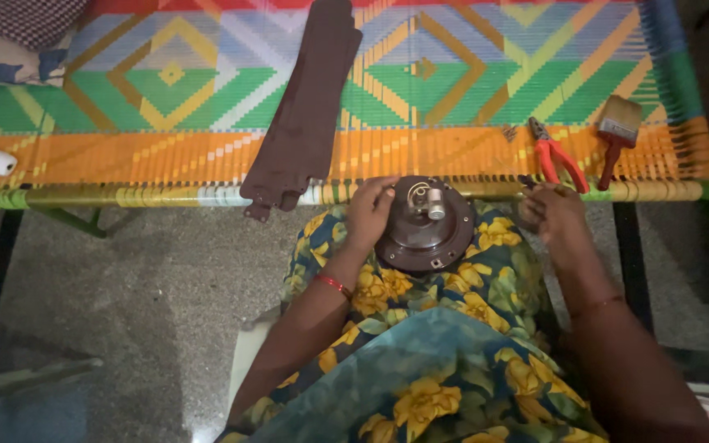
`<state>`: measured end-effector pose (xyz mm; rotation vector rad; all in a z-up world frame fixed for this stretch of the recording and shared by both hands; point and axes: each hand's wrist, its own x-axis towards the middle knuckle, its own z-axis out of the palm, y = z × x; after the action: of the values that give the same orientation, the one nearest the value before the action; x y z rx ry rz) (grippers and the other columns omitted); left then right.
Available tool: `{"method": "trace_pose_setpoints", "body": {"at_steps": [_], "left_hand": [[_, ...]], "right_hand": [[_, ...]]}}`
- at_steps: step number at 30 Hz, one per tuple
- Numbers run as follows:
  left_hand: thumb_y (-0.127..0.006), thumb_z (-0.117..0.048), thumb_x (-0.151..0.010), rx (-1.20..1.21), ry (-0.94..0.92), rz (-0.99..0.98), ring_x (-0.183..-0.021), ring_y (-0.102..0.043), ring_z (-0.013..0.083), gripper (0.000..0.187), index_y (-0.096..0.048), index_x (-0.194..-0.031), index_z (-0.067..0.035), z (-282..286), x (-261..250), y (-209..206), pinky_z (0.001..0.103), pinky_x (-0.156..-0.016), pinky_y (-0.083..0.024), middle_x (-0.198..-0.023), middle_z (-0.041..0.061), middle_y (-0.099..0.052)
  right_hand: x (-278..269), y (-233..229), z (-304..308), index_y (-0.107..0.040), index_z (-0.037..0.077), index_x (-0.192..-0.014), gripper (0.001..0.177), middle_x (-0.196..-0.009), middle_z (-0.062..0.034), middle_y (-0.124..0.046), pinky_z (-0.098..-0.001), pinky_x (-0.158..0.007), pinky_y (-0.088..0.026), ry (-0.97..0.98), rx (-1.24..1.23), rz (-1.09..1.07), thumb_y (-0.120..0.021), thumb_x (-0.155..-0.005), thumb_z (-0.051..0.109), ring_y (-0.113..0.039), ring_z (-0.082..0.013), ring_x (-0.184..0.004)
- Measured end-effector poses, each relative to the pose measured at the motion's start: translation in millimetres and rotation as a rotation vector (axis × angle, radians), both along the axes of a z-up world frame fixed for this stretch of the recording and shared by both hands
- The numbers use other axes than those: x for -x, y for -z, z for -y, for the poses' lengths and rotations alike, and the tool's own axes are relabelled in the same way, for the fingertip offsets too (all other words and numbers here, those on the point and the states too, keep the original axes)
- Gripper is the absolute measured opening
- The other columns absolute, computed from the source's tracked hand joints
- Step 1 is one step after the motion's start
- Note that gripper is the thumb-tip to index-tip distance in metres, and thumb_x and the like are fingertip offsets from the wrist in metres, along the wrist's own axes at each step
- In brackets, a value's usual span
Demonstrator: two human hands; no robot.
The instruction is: The person uses a screwdriver to adjust components inside the fan motor housing, then uses a paintbrush to clean the motor. The person holds the motor with one hand while manipulating tools with the other.
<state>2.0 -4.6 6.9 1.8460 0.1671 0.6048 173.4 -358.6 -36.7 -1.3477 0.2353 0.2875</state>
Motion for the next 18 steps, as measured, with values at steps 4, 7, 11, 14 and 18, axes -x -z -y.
{"method": "trace_pose_setpoints", "body": {"at_steps": [4, 7, 11, 14, 18], "left_hand": [[-0.064, -0.008, -0.098, -0.015, -0.024, 0.040, -0.108, -0.069, 0.0275, 0.021, -0.073, -0.117, -0.007, 2.2, 0.8, -1.5, 0.034, -0.093, -0.054, -0.115, 0.012, -0.072], [-0.064, -0.009, -0.099, -0.039, -0.057, 0.016, -0.107, -0.070, 0.0278, 0.020, -0.074, -0.117, -0.007, -0.1, -0.1, 0.9, 0.035, -0.092, -0.055, -0.115, 0.012, -0.072], [-0.063, -0.012, -0.101, -0.097, -0.022, 0.089, -0.109, -0.071, 0.0295, 0.020, -0.074, -0.117, -0.006, -1.2, -3.7, 5.8, 0.039, -0.096, -0.054, -0.114, 0.012, -0.073], [-0.062, -0.017, -0.100, -0.097, 0.004, -0.046, -0.107, -0.069, 0.0316, 0.023, -0.073, -0.116, -0.006, -3.4, -6.8, 8.1, 0.041, -0.092, -0.054, -0.115, 0.015, -0.072], [-0.059, -0.018, -0.102, -0.128, -0.014, -0.048, -0.111, -0.068, 0.0345, 0.024, -0.072, -0.117, -0.005, -2.5, -11.0, 10.1, 0.041, -0.096, -0.052, -0.116, 0.018, -0.071]], "right_hand": [[-30.0, 45.2, -5.4, -0.054, 0.008, -0.097, 0.017, -0.080, -0.0017, -0.059, -0.0308, -0.050, -0.037, -0.055, 0.007, 0.077, -0.070, -0.100, 0.002, -0.048, -0.0155, -0.063], [-45.2, 60.8, -29.1, -0.064, 0.006, -0.098, 0.015, -0.091, -0.0027, -0.068, -0.0287, -0.073, -0.052, 0.017, 0.242, 0.376, -0.076, -0.089, 0.005, -0.062, -0.0128, -0.082], [-42.5, 62.3, -33.1, -0.065, 0.002, -0.101, 0.019, -0.095, -0.0079, -0.069, -0.0334, -0.083, -0.053, 0.029, 0.600, 0.508, -0.078, -0.089, 0.009, -0.064, -0.0188, -0.089], [-30.6, 53.5, -30.4, -0.067, 0.002, -0.102, 0.017, -0.095, -0.0113, -0.071, -0.0362, -0.082, -0.053, -0.063, 0.686, 0.497, -0.075, -0.089, 0.011, -0.068, -0.0242, -0.091], [-22.1, 35.9, -41.0, -0.074, 0.007, -0.107, 0.023, -0.100, -0.0166, -0.073, -0.0406, -0.082, -0.054, -0.119, 0.939, 0.641, -0.076, -0.086, 0.017, -0.071, -0.0336, -0.093]]}}
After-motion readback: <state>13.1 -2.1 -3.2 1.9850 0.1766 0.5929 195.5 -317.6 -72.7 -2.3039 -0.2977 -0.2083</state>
